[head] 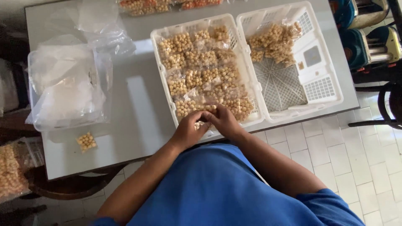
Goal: Packing small plastic bags of snacks into white plastic crates on a table
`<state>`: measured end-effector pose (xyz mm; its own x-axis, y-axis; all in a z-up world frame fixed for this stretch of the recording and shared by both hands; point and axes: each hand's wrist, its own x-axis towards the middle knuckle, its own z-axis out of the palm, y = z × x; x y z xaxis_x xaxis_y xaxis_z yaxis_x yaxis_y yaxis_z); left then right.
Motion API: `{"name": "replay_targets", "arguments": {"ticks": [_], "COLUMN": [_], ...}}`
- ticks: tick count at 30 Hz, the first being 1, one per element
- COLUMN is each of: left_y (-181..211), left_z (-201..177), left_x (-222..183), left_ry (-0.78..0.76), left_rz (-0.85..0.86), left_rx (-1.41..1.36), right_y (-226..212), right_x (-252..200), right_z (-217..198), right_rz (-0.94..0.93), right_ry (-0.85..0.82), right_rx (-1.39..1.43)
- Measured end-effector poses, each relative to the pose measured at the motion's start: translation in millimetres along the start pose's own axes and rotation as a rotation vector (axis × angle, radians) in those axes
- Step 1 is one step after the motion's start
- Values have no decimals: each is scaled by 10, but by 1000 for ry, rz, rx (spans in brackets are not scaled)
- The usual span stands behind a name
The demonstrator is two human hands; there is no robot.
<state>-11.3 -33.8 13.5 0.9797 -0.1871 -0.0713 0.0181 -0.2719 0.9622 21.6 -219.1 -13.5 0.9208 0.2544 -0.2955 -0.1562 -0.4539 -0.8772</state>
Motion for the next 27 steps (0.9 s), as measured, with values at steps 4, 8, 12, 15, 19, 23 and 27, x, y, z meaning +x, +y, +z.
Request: {"name": "replay_targets", "arguments": {"ticks": [4, 8, 12, 15, 19, 23, 27], "left_y": [-306, -378, -553, -496, -742, -1039, -748], "left_z": [-125, -217, -136, -12, 78, 146, 214], "left_x": [-151, -232, -207, -184, -115, -19, 92], "left_ry": [83, 178, 47, -129, -150, -78, -133], "left_rz": [-40, -97, 115, 384, 527, 555, 694], "left_rx": [-63, 176, 509, 642, 767, 779, 768], "right_y": [228, 761, 606, 651, 887, 757, 172], "right_x": [16, 91, 49, 17, 117, 149, 113], "right_z": [-87, 18, 158, 15, -170, -397, -623], "right_rz": [-40, 102, -81, -125, -102, 5, -47], "right_ry": [-50, -29, 119, 194, 181, 55, -224], "right_rx": [275, -33, -293, -427, -376, -293, -174]}}
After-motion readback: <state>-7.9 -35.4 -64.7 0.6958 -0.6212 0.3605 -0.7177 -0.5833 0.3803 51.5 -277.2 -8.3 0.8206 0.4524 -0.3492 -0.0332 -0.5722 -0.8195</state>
